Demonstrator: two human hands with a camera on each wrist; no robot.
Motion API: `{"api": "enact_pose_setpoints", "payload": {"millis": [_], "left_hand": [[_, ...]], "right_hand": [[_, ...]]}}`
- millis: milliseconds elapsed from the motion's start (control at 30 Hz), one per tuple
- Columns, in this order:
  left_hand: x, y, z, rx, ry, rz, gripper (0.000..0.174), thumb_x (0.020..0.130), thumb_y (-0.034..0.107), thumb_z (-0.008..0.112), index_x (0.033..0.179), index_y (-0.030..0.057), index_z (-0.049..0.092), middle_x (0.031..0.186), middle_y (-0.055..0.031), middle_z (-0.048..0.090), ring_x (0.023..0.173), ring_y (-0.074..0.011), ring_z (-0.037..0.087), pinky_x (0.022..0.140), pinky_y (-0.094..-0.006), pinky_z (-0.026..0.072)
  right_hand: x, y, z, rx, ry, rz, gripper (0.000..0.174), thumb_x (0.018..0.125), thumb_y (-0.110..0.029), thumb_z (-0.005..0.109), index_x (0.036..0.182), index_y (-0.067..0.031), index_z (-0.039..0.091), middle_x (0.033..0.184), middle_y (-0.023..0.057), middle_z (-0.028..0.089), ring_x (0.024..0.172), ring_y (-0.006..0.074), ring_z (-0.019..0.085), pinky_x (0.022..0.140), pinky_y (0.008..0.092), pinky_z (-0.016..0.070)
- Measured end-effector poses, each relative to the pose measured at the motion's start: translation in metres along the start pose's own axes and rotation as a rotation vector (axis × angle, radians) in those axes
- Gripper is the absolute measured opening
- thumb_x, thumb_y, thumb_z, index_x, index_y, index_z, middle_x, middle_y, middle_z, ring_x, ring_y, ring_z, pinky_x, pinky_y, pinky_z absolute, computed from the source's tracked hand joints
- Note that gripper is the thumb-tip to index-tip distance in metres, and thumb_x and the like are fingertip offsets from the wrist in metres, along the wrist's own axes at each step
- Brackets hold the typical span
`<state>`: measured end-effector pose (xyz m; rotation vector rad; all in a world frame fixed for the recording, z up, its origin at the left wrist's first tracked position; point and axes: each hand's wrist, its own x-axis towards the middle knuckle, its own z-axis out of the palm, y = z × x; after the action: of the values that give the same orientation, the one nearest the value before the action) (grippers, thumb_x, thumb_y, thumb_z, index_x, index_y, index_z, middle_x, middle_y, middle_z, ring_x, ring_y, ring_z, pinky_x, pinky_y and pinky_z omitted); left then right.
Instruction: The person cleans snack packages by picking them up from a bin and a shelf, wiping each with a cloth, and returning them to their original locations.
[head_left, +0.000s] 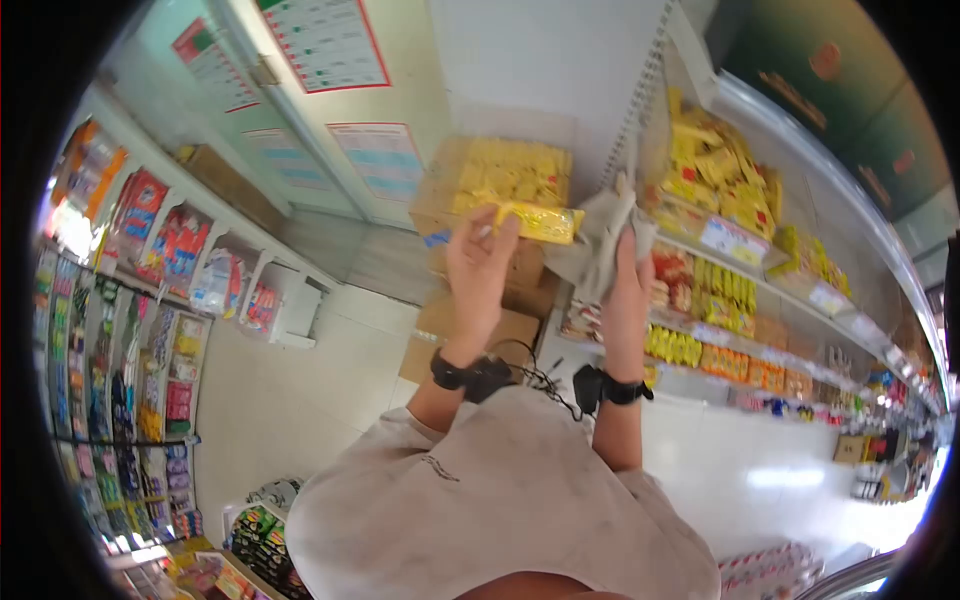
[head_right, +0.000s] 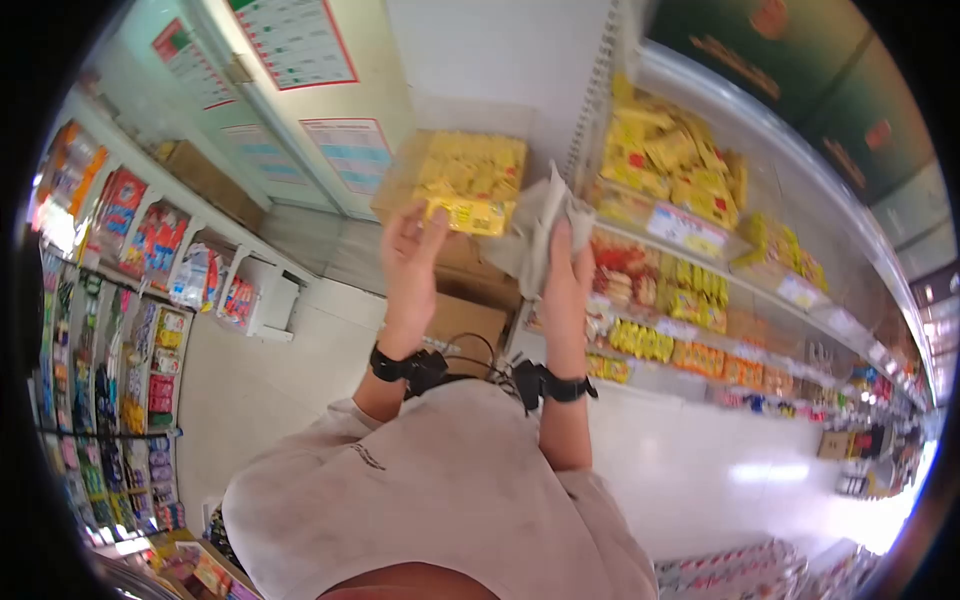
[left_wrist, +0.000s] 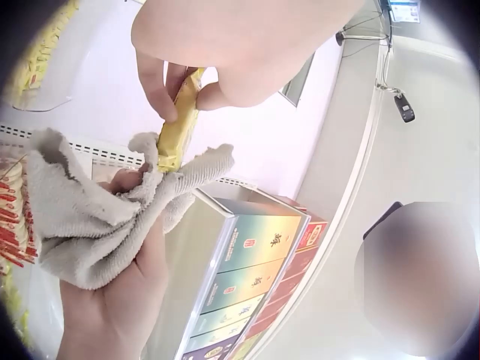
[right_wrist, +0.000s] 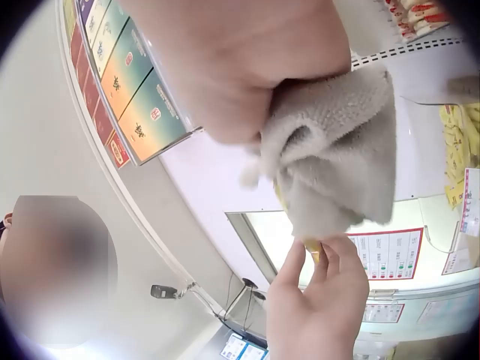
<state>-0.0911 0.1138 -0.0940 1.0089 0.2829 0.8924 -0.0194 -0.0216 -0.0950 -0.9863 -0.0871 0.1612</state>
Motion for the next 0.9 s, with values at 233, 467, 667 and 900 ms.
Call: {"api": "enact_pose_setpoints", "payload": {"millis": [233,467,667,900], "left_hand": [[-0.011,-0.001,0.005,0.456,-0.135,0.099,0.032,0.092,0.009,0.075,0.118,-0.0041,0.063,0.111,-0.0063,0.066,0.099,-0.0116,0.061,0.087,-0.0246,0.0483],[-0.008,-0.01,0.009,0.207,-0.151,0.014,0.031,0.094,0.006,0.072,0.121,-0.0045,0.061,0.113,-0.0073,0.066,0.096,-0.0106,0.061,0.081,-0.026,0.0488],[-0.009,-0.012,0.007,0.125,-0.09,-0.013,0.032,0.096,0.01,0.07,0.122,-0.0049,0.059,0.109,-0.0074,0.066,0.089,-0.0101,0.06,0.074,-0.0264,0.0468],[-0.016,-0.002,0.013,0.211,-0.094,0.113,0.03,0.097,0.009,0.068,0.123,-0.0027,0.058,0.106,-0.0063,0.065,0.078,-0.0098,0.06,0.071,-0.0248,0.047]], "right_hand": [[-0.004,0.003,-0.009,-0.285,-0.331,0.079,0.034,0.102,-0.029,0.064,0.114,0.0017,0.068,0.097,0.0021,0.07,0.085,0.0061,0.06,0.073,0.0243,0.0497],[0.0,0.0,-0.016,-0.5,-0.277,-0.109,0.03,0.098,-0.024,0.069,0.104,0.0049,0.07,0.08,0.0012,0.069,0.072,0.0042,0.057,0.063,0.0246,0.0479],[-0.007,-0.004,-0.018,-0.546,-0.371,-0.232,0.025,0.097,-0.019,0.069,0.106,0.004,0.071,0.08,0.0012,0.071,0.073,0.005,0.058,0.063,0.0265,0.049],[-0.005,-0.003,-0.023,-0.694,-0.299,-0.258,0.024,0.098,-0.019,0.068,0.106,0.0041,0.069,0.08,0.0033,0.071,0.072,0.0052,0.057,0.065,0.027,0.0486]]}}
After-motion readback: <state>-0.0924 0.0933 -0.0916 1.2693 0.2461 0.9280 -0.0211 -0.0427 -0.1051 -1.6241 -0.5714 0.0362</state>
